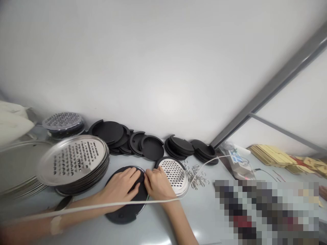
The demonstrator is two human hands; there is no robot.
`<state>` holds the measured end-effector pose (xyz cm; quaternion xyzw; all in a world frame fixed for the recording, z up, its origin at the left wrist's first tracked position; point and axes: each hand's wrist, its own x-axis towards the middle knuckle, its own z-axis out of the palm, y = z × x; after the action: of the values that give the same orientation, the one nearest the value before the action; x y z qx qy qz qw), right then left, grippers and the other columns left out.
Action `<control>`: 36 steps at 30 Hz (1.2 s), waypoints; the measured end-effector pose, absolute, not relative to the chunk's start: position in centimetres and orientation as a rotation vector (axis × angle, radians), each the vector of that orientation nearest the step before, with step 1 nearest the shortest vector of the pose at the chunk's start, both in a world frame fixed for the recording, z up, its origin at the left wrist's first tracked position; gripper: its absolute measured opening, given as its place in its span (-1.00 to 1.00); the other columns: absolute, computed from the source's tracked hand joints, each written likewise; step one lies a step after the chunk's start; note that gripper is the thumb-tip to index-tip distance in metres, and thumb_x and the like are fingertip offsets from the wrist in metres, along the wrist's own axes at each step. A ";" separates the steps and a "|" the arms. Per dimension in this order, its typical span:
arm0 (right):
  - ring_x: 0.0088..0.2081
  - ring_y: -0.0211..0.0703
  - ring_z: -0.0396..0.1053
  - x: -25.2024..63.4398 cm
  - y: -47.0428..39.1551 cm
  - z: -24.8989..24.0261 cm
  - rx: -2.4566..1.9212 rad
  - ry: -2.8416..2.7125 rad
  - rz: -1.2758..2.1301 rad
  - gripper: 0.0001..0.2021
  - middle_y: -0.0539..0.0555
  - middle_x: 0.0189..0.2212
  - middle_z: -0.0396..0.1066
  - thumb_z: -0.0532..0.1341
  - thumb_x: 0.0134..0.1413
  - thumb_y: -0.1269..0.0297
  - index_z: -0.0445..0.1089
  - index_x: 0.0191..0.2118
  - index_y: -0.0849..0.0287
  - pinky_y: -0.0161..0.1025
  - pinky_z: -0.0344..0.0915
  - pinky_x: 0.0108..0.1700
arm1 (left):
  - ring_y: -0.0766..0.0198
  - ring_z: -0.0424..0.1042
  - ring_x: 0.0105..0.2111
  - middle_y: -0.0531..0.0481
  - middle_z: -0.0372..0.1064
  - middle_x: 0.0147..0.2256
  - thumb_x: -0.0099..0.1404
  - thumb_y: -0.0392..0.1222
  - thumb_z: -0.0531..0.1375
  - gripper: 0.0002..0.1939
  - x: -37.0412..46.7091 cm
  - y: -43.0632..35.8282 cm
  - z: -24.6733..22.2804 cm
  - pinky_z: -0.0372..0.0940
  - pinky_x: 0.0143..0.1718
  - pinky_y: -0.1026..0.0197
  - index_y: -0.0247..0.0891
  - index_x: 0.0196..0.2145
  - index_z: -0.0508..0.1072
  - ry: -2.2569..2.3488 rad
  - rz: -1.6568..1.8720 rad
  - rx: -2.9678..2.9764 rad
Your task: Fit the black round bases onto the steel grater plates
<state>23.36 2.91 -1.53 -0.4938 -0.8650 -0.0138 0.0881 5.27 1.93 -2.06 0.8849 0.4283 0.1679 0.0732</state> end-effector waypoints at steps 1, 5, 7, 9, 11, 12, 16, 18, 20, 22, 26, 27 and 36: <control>-0.52 -0.20 0.17 23.4 2.9 -1.4 -1.472 -2.579 -0.037 -0.75 -0.01 -0.58 0.28 -0.02 0.27 0.42 0.20 -0.45 0.16 -0.23 0.02 -0.23 | 0.15 0.28 -0.27 0.00 0.26 -0.27 0.32 -0.27 0.03 -0.96 5.2 1.9 -2.0 0.14 -0.36 0.15 -0.19 -0.26 0.24 1.287 0.500 2.658; -0.52 -0.20 0.15 23.5 2.8 -1.2 -1.472 -2.598 -0.021 -0.74 0.00 -0.58 0.29 -0.03 0.27 0.44 0.20 -0.46 0.16 -0.23 0.01 -0.25 | 0.15 0.28 -0.27 0.01 0.26 -0.27 0.32 -0.26 0.02 -0.97 5.1 1.9 -1.9 0.14 -0.36 0.15 -0.19 -0.27 0.24 1.284 0.493 2.661; -0.51 -0.19 0.16 23.6 2.9 -1.2 -1.473 -2.599 -0.020 -0.76 0.01 -0.57 0.30 -0.03 0.27 0.44 0.21 -0.45 0.17 -0.23 0.01 -0.24 | 0.15 0.28 -0.27 0.01 0.26 -0.27 0.32 -0.26 0.02 -0.97 5.2 1.9 -1.9 0.15 -0.36 0.16 -0.19 -0.27 0.23 1.289 0.497 2.661; -0.51 -0.18 0.16 23.6 2.9 -1.2 -1.474 -2.597 -0.015 -0.76 0.01 -0.56 0.30 -0.03 0.27 0.45 0.22 -0.43 0.17 -0.22 0.01 -0.23 | 0.16 0.28 -0.27 0.00 0.26 -0.28 0.31 -0.27 0.02 -0.97 5.2 2.0 -1.9 0.15 -0.36 0.16 -0.19 -0.27 0.23 1.291 0.498 2.664; -0.50 -0.18 0.17 23.7 3.0 -1.2 -1.474 -2.603 -0.002 -0.76 0.01 -0.56 0.30 -0.04 0.28 0.45 0.22 -0.42 0.17 -0.22 0.01 -0.23 | 0.16 0.28 -0.28 0.00 0.26 -0.28 0.31 -0.27 0.02 -0.97 5.3 2.0 -1.9 0.15 -0.37 0.16 -0.19 -0.28 0.24 1.291 0.499 2.666; -0.50 -0.18 0.17 23.7 3.0 -1.2 -1.474 -2.606 0.004 -0.76 0.01 -0.56 0.30 -0.04 0.28 0.45 0.22 -0.42 0.17 -0.23 0.01 -0.23 | 0.16 0.28 -0.28 0.00 0.26 -0.29 0.31 -0.27 0.02 -0.97 5.3 2.0 -1.9 0.15 -0.36 0.16 -0.19 -0.28 0.24 1.288 0.501 2.667; -0.50 -0.17 0.18 23.8 3.0 -1.2 -1.490 -2.613 0.012 -0.75 0.01 -0.55 0.31 -0.04 0.30 0.43 0.23 -0.42 0.17 -0.23 0.01 -0.23 | 0.16 0.28 -0.27 0.00 0.26 -0.28 0.31 -0.28 0.02 -0.96 5.3 2.0 -1.9 0.17 -0.36 0.15 -0.20 -0.27 0.25 1.283 0.507 2.671; -0.48 -0.17 0.20 23.8 3.0 -1.2 -1.518 -2.618 0.007 -0.75 0.02 -0.55 0.32 -0.03 0.29 0.44 0.25 -0.41 0.18 -0.23 0.01 -0.21 | 0.15 0.28 -0.27 0.00 0.26 -0.29 0.31 -0.28 0.02 -0.96 5.3 2.0 -1.9 0.18 -0.35 0.15 -0.20 -0.28 0.24 1.289 0.507 2.670; -0.47 -0.16 0.21 23.8 3.0 -1.1 -1.534 -2.637 0.012 -0.76 0.03 -0.54 0.33 -0.03 0.29 0.44 0.26 -0.40 0.19 -0.22 0.01 -0.20 | 0.15 0.28 -0.27 0.00 0.25 -0.29 0.31 -0.28 0.02 -0.96 5.3 2.0 -1.9 0.18 -0.35 0.15 -0.20 -0.28 0.24 1.293 0.503 2.667; -0.46 -0.15 0.23 23.8 3.1 -1.1 -1.543 -2.654 0.024 -0.75 0.03 -0.53 0.34 -0.03 0.30 0.44 0.28 -0.39 0.20 -0.22 0.00 -0.19 | 0.16 0.28 -0.27 0.00 0.25 -0.29 0.32 -0.28 0.02 -0.96 5.3 2.0 -2.0 0.18 -0.35 0.15 -0.20 -0.29 0.24 1.292 0.498 2.667; -0.44 -0.15 0.26 23.6 3.1 -0.9 -1.568 -2.655 0.031 -0.76 0.05 -0.52 0.36 -0.02 0.30 0.44 0.31 -0.38 0.21 -0.21 -0.01 -0.18 | 0.16 0.28 -0.27 0.00 0.25 -0.29 0.32 -0.28 0.02 -0.96 5.4 1.9 -2.1 0.18 -0.35 0.16 -0.20 -0.29 0.24 1.304 0.499 2.668; -0.44 -0.15 0.26 23.6 3.1 -0.9 -1.572 -2.654 0.030 -0.76 0.06 -0.52 0.36 -0.02 0.30 0.44 0.31 -0.37 0.21 -0.21 -0.01 -0.18 | 0.16 0.28 -0.27 0.00 0.25 -0.29 0.32 -0.28 0.02 -0.97 5.4 2.0 -2.1 0.17 -0.35 0.17 -0.20 -0.29 0.24 1.307 0.501 2.667; -0.40 -0.14 0.26 24.0 3.0 -0.6 -1.532 -2.681 0.070 -0.78 0.04 -0.51 0.33 -0.03 0.29 0.43 0.28 -0.37 0.21 -0.22 0.00 -0.20 | 0.16 0.29 -0.26 -0.01 0.26 -0.28 0.34 -0.26 0.01 -0.96 5.3 1.9 -1.9 0.19 -0.33 0.16 -0.20 -0.26 0.25 1.318 0.469 2.688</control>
<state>23.97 2.95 -0.61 -0.4957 -0.8678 0.0228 0.0263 5.28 1.93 -1.89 0.8856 0.4344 0.1544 0.0558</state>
